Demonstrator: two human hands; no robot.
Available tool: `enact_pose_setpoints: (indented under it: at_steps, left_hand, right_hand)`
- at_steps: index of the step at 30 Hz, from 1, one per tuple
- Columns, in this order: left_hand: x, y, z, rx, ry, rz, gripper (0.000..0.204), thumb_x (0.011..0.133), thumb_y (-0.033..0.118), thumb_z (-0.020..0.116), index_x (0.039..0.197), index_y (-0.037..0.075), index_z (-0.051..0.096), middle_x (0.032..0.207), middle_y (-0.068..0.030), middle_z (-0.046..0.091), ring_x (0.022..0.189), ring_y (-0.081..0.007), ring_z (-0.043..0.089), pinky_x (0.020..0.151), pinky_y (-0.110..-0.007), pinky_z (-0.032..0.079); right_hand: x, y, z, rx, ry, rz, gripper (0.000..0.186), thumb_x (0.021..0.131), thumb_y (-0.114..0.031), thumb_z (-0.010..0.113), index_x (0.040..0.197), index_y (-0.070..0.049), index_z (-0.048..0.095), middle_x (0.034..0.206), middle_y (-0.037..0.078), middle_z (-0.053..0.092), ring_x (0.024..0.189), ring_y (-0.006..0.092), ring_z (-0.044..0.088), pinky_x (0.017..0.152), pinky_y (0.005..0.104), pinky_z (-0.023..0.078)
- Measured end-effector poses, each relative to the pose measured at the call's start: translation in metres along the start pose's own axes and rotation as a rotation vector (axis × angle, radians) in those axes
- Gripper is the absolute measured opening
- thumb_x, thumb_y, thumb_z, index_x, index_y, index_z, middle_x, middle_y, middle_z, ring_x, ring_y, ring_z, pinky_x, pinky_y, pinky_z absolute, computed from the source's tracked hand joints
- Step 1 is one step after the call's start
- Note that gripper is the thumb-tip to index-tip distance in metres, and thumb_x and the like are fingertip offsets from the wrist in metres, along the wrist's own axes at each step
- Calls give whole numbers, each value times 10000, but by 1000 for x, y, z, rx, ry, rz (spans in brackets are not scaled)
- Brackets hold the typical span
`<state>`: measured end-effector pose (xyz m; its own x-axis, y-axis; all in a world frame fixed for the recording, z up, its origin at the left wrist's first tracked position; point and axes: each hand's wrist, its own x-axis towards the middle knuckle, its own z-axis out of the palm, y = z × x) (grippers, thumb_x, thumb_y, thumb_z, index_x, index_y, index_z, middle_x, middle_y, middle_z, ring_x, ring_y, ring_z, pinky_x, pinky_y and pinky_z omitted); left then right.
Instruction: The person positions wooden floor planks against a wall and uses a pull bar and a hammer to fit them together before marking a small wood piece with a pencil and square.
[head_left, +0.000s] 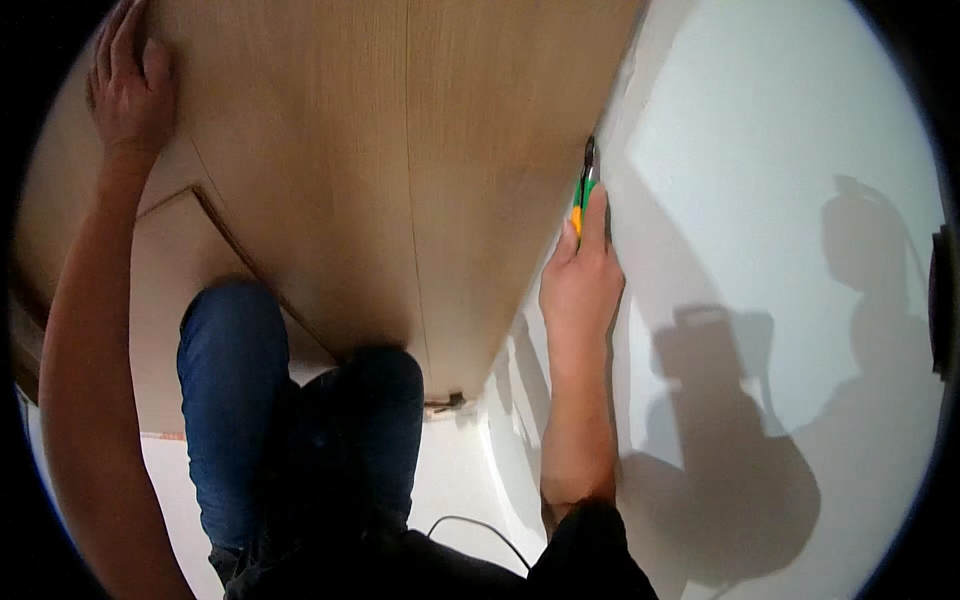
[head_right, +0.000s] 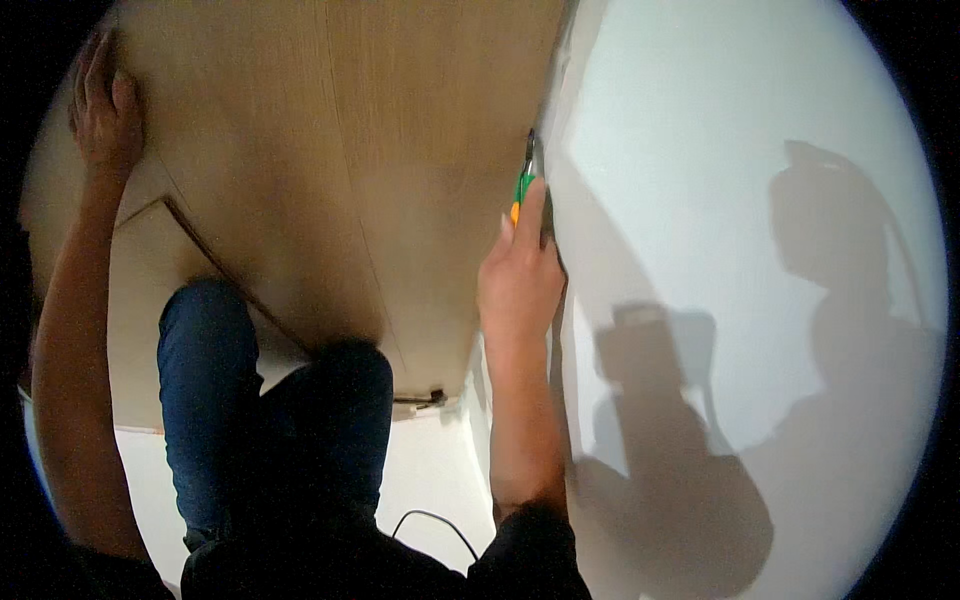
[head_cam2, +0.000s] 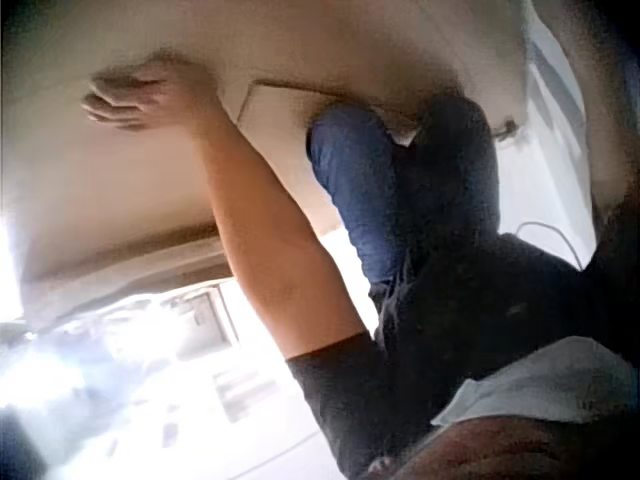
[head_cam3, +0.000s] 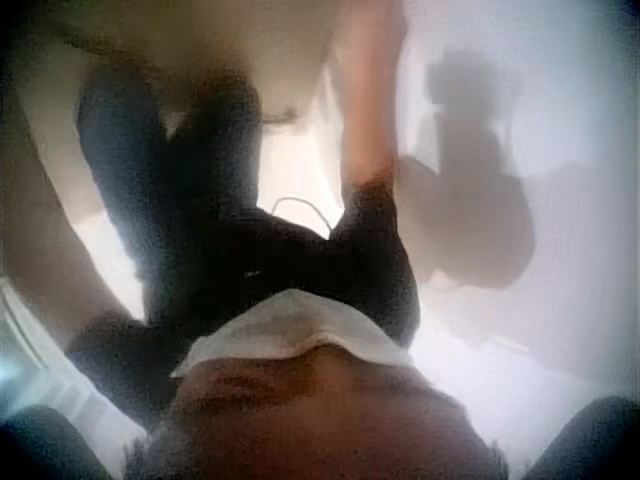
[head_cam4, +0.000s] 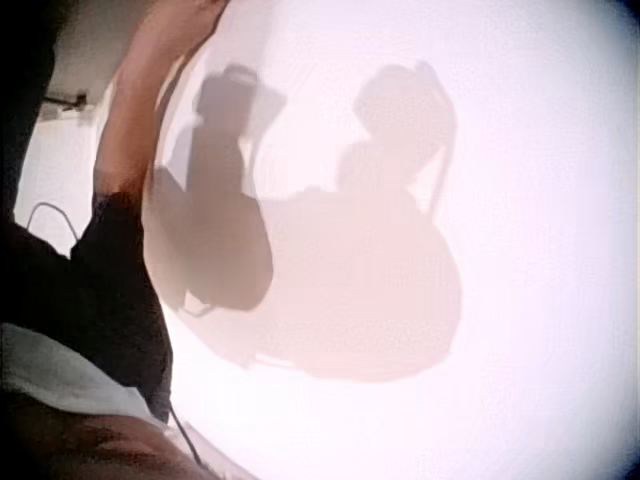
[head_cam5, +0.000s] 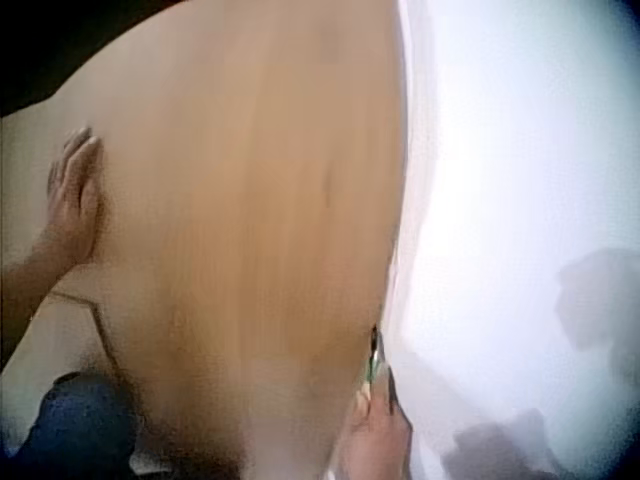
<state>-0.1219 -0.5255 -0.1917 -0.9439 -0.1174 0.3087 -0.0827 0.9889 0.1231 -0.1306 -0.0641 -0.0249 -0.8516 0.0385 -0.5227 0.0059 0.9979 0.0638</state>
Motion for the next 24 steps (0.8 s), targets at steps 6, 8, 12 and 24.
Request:
enact_pose_setpoints:
  at_steps: [6, 8, 12, 24]
  left_hand:
    - [-4, 5, 7, -23, -31, -23, 498, 1079, 345, 394, 1555, 215, 458, 1594, -80, 465, 1478, -297, 416, 1235, -433, 286]
    - [-4, 3, 9, 28, -7, -26, 498, 1077, 340, 401, 1556, 212, 458, 1600, -78, 459, 1485, -289, 408, 1234, -422, 291]
    - [-1, 0, 11, -59, 20, -6, 512, 1069, 399, 380, 1555, 254, 453, 1617, -32, 430, 1513, -257, 361, 1259, -455, 240]
    - [4, 0, 9, -62, 15, 4, 512, 1067, 397, 388, 1553, 253, 459, 1611, -45, 440, 1504, -268, 377, 1241, -452, 265]
  right_hand:
    - [1, 8, 8, -13, -35, 17, 496, 1026, -143, 603, 1496, -32, 488, 888, 266, 692, 811, 420, 723, 692, 472, 598]
    - [2, 7, 4, -59, -11, -22, 498, 1029, -145, 601, 1496, -26, 480, 867, 259, 688, 794, 408, 728, 673, 462, 601]
    - [3, 2, -4, -64, -54, 2, 498, 1020, -128, 612, 1490, -19, 484, 863, 255, 690, 780, 398, 730, 670, 459, 605]
    - [0, 6, 2, 16, -14, -18, 522, 1019, -122, 618, 1499, 11, 463, 991, 294, 704, 896, 422, 729, 764, 472, 601]
